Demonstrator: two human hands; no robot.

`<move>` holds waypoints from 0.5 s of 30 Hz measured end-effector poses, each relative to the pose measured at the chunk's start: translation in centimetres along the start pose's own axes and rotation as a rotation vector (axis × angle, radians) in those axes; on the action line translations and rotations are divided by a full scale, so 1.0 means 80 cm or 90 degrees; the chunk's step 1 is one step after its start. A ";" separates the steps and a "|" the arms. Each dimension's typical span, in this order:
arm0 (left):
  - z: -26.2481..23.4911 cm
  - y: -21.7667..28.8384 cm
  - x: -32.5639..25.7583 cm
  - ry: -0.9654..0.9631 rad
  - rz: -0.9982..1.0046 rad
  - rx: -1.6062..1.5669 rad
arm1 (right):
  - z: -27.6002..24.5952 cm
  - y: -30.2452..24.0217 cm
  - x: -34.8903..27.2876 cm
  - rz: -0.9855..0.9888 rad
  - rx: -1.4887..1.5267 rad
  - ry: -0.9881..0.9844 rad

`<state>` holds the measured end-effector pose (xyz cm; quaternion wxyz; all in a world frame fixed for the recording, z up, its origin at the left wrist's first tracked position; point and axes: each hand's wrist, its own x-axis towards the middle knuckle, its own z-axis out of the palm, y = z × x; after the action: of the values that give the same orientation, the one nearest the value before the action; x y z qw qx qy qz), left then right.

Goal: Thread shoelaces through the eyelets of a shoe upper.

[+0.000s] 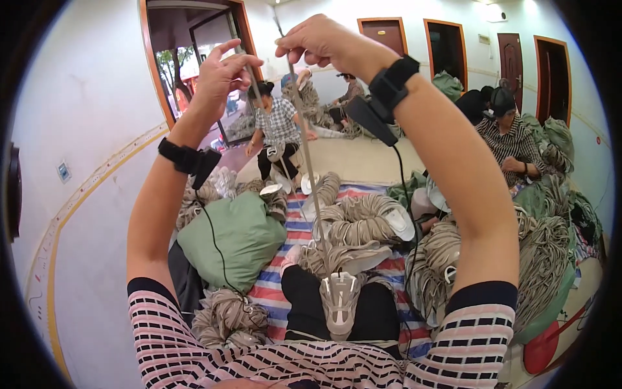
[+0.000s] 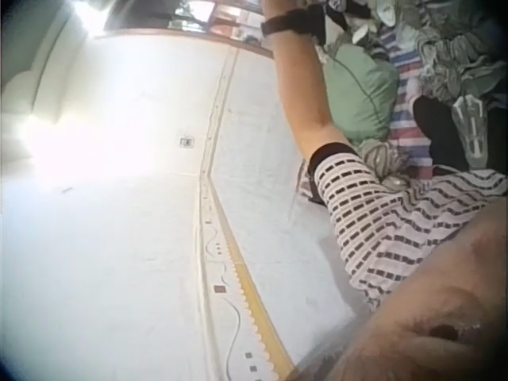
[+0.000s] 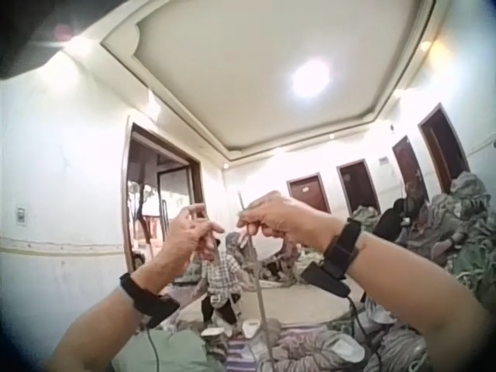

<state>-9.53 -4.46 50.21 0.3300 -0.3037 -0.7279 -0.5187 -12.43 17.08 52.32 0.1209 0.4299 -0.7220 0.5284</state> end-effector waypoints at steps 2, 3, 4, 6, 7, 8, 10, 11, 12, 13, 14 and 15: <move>0.018 0.006 0.009 0.013 0.020 -0.012 | 0.006 -0.009 0.007 -0.019 -0.038 -0.008; 0.027 0.008 0.012 0.025 0.031 -0.023 | 0.007 -0.011 0.009 -0.022 -0.042 -0.004; 0.035 0.010 0.014 0.041 0.028 -0.033 | 0.008 -0.013 0.011 -0.024 -0.050 -0.003; 0.044 0.014 0.017 0.025 0.024 -0.030 | 0.009 -0.017 0.015 -0.038 -0.060 -0.001; 0.047 0.017 0.018 0.010 0.016 -0.026 | 0.010 -0.019 0.017 -0.039 -0.062 0.000; 0.048 0.020 0.018 0.003 0.016 -0.031 | 0.012 -0.020 0.017 -0.051 -0.113 0.023; 0.048 0.027 0.018 0.009 0.025 0.002 | 0.015 -0.024 0.016 -0.063 -0.162 0.044; 0.048 0.032 0.017 0.013 0.034 0.036 | 0.015 -0.027 0.015 -0.069 -0.182 0.050; 0.047 0.037 0.014 0.014 0.031 0.035 | 0.017 -0.029 0.013 -0.073 -0.201 0.055; 0.046 0.041 0.010 0.010 0.037 0.056 | 0.019 -0.031 0.011 -0.069 -0.199 0.051; 0.040 0.042 0.006 0.010 0.040 0.079 | 0.025 -0.035 0.010 -0.077 -0.201 0.047; 0.034 0.035 0.011 0.011 0.026 0.076 | 0.028 -0.030 0.010 -0.077 -0.203 0.044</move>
<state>-8.36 -1.00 51.80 0.3647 -0.2936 -0.7483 -0.4700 -10.47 14.60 53.47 0.2438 0.4299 -0.7646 0.4136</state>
